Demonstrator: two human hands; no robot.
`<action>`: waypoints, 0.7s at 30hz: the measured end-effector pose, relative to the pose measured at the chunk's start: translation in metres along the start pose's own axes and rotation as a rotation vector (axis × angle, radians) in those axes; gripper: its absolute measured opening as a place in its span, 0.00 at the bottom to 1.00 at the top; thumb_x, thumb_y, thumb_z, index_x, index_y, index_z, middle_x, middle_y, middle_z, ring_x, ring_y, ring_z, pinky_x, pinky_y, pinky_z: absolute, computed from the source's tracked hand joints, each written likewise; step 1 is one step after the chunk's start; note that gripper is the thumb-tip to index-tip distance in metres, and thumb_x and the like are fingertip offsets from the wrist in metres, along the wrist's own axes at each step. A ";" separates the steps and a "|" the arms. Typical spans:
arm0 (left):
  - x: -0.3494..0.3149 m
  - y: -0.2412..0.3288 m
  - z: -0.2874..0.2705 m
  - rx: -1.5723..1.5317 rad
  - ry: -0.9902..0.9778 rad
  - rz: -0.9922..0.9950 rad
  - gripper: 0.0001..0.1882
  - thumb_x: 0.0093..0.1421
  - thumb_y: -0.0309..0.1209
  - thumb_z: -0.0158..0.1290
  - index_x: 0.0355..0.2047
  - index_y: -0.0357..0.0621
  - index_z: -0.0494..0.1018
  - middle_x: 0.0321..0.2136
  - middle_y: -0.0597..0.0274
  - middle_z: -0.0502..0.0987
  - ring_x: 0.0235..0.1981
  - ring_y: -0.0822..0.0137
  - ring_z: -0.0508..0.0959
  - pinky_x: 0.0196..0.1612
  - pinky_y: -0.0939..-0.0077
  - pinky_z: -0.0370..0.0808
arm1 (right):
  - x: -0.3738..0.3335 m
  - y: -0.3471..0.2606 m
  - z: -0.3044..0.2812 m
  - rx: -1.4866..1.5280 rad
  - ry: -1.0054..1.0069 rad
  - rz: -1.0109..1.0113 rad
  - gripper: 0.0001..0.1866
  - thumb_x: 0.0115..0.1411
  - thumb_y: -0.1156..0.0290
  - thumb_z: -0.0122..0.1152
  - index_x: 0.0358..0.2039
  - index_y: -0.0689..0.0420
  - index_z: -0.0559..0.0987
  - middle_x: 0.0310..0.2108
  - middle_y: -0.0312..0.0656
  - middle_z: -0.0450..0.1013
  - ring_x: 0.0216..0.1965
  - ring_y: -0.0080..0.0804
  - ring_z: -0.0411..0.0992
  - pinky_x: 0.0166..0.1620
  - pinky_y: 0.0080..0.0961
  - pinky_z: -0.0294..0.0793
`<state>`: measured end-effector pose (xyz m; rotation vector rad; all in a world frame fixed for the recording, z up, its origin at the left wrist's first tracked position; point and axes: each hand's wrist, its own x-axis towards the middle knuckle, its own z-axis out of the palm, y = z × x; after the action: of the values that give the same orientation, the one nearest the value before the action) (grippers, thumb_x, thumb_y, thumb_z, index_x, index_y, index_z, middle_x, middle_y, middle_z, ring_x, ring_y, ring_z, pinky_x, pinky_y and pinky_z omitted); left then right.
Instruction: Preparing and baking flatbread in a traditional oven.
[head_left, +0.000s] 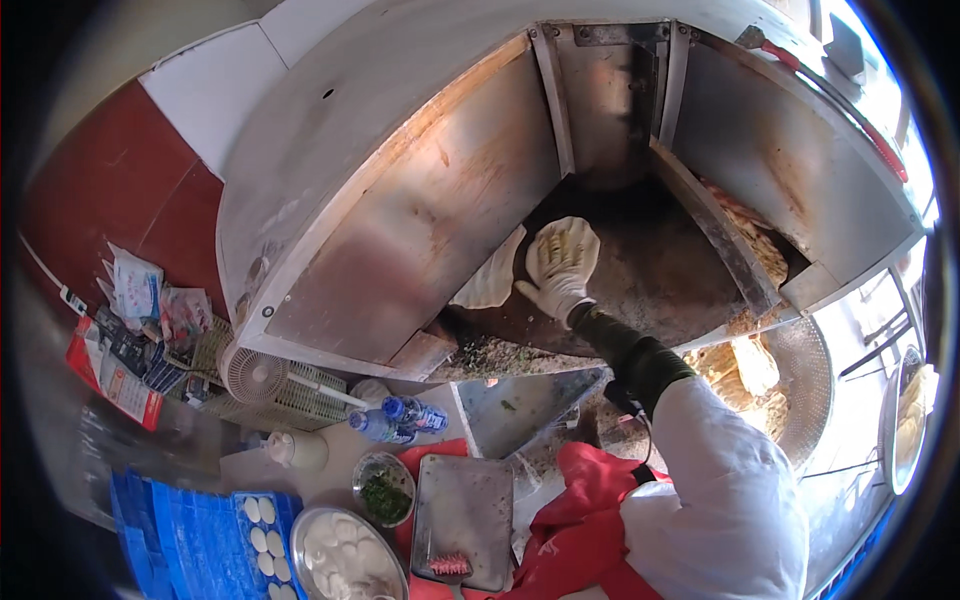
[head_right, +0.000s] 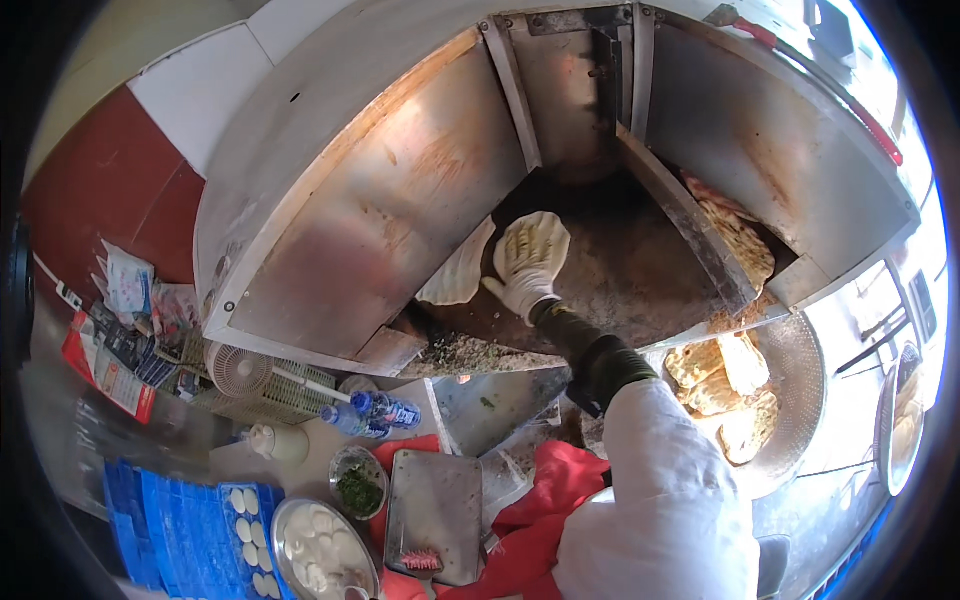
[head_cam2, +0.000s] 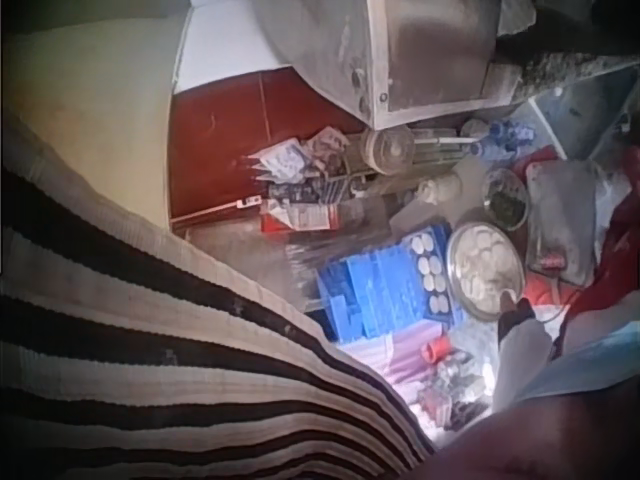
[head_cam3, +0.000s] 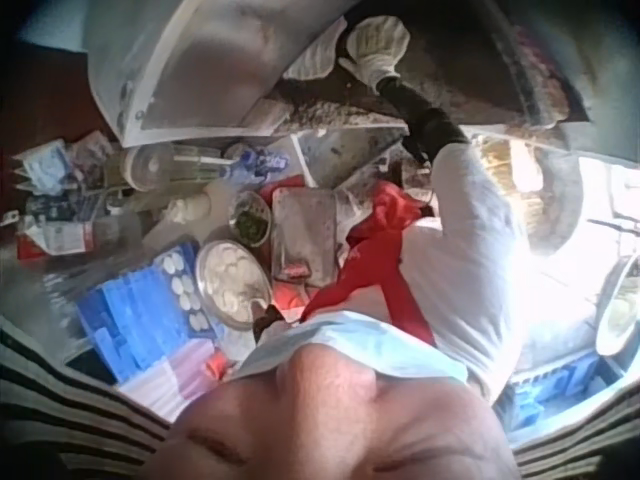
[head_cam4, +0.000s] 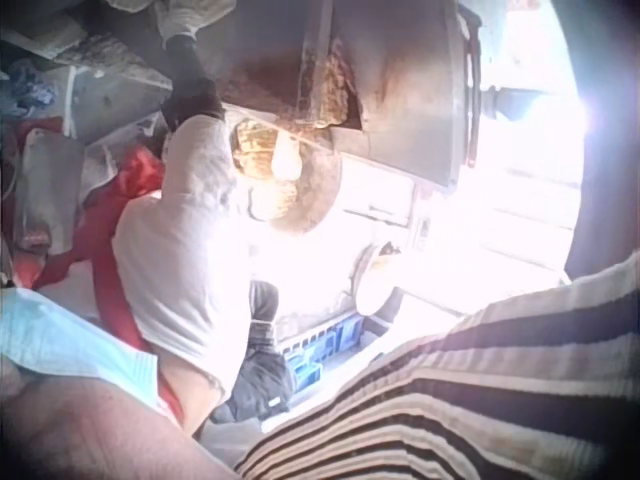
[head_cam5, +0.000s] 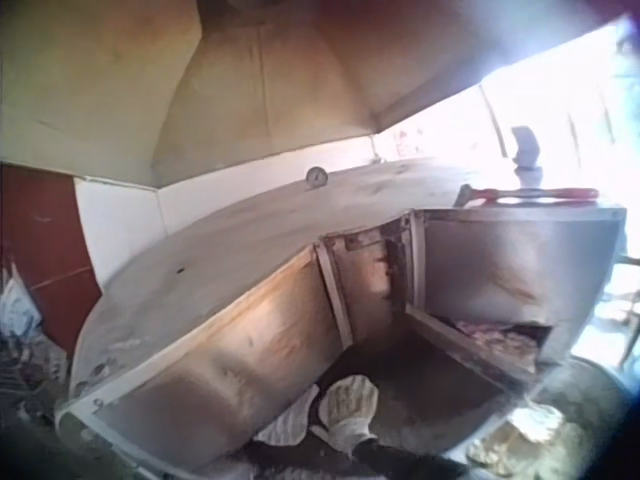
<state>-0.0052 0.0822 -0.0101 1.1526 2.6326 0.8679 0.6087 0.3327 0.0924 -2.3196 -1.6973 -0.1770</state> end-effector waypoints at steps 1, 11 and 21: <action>-0.001 -0.005 0.000 -0.004 -0.035 -0.002 0.13 0.62 0.30 0.39 0.41 0.35 0.70 0.34 0.54 0.75 0.37 0.62 0.74 0.43 0.71 0.71 | -0.001 0.009 0.000 -0.011 0.082 0.004 0.50 0.53 0.36 0.40 0.64 0.61 0.41 0.66 0.54 0.31 0.66 0.52 0.24 0.62 0.52 0.23; 0.016 -0.062 0.012 -0.397 -0.379 -0.052 0.16 0.64 0.32 0.38 0.41 0.34 0.71 0.33 0.52 0.76 0.36 0.59 0.75 0.42 0.69 0.72 | 0.011 0.014 0.002 0.155 0.121 -0.162 0.50 0.54 0.37 0.41 0.60 0.71 0.48 0.62 0.59 0.45 0.65 0.54 0.37 0.65 0.42 0.31; -0.021 -0.045 -0.032 0.170 0.106 0.197 0.17 0.63 0.34 0.40 0.38 0.31 0.72 0.35 0.41 0.75 0.37 0.47 0.74 0.41 0.63 0.71 | 0.005 -0.018 0.010 0.020 0.167 -0.135 0.55 0.49 0.33 0.41 0.60 0.73 0.48 0.62 0.63 0.43 0.65 0.56 0.37 0.64 0.48 0.30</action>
<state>-0.0300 0.0286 -0.0106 1.4678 2.7583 0.7686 0.5930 0.3451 0.0862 -2.1121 -1.7619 -0.3677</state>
